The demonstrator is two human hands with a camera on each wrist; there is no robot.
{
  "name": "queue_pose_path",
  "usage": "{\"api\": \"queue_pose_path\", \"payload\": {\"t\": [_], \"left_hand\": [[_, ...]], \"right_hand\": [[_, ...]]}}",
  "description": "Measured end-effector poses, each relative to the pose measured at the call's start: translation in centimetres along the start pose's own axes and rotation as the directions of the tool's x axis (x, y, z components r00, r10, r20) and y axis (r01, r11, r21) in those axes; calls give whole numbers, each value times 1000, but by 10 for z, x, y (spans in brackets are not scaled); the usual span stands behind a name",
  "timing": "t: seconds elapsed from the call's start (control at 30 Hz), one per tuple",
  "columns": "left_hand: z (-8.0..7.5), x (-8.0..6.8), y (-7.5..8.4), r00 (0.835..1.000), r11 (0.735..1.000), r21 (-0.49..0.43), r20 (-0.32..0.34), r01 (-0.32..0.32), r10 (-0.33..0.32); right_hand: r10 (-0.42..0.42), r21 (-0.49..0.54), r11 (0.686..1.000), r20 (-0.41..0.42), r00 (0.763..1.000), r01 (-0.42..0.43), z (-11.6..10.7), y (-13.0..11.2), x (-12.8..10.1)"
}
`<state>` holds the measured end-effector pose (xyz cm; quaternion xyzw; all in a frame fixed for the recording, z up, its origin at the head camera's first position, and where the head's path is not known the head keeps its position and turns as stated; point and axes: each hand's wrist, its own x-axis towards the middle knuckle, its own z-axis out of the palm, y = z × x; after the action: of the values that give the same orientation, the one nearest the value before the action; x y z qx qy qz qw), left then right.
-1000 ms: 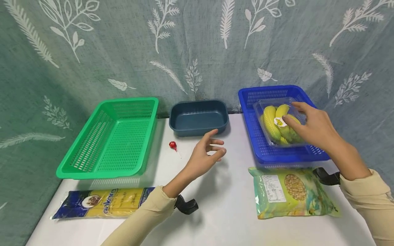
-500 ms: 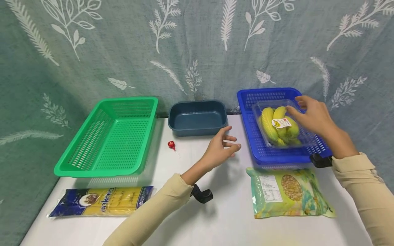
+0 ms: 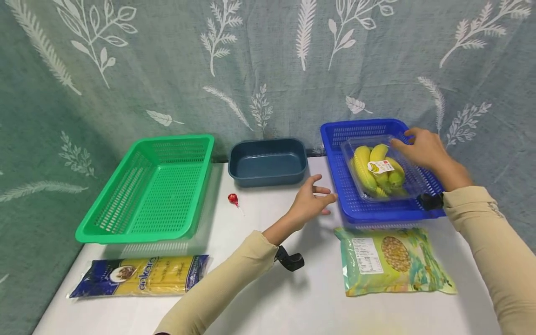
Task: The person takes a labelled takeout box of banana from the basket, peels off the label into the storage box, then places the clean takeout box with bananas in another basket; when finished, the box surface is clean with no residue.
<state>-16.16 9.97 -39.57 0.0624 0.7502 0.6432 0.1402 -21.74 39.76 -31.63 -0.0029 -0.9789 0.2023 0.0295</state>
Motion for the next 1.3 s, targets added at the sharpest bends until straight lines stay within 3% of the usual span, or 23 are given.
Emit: {"api": "queue_pose_path", "payload": {"t": [0.17,0.23,0.43,0.63,0.87,1.13,1.23,1.3], "left_hand": [[2,4,-3,999,998,-41,-2,40,-40],[2,5,-5,998,994,-97,12,55,-54],[2,9,-4,995,925,-368,65,93,-74],[15,13,0,994,935,-340,45,106,-96],[25,12,5,992,932,-340,32,122,-119],[26,10,4,992,927,-353,30,125,-122],[25,10,4,992,926,-357,38,126,-121],[25,10,5,992,925,-358,43,124,-117]], "right_hand": [[32,14,999,43,999,-33,6,3,13],[44,20,999,77,996,-46,7,4,17],[102,60,991,218,971,-118,10,5,28],[148,36,986,251,957,-162,11,12,36],[143,1,989,286,948,-150,17,12,43],[200,65,965,449,871,-255,24,13,48],[193,155,938,507,840,-309,25,15,46],[190,218,913,522,831,-346,27,18,45]]}}
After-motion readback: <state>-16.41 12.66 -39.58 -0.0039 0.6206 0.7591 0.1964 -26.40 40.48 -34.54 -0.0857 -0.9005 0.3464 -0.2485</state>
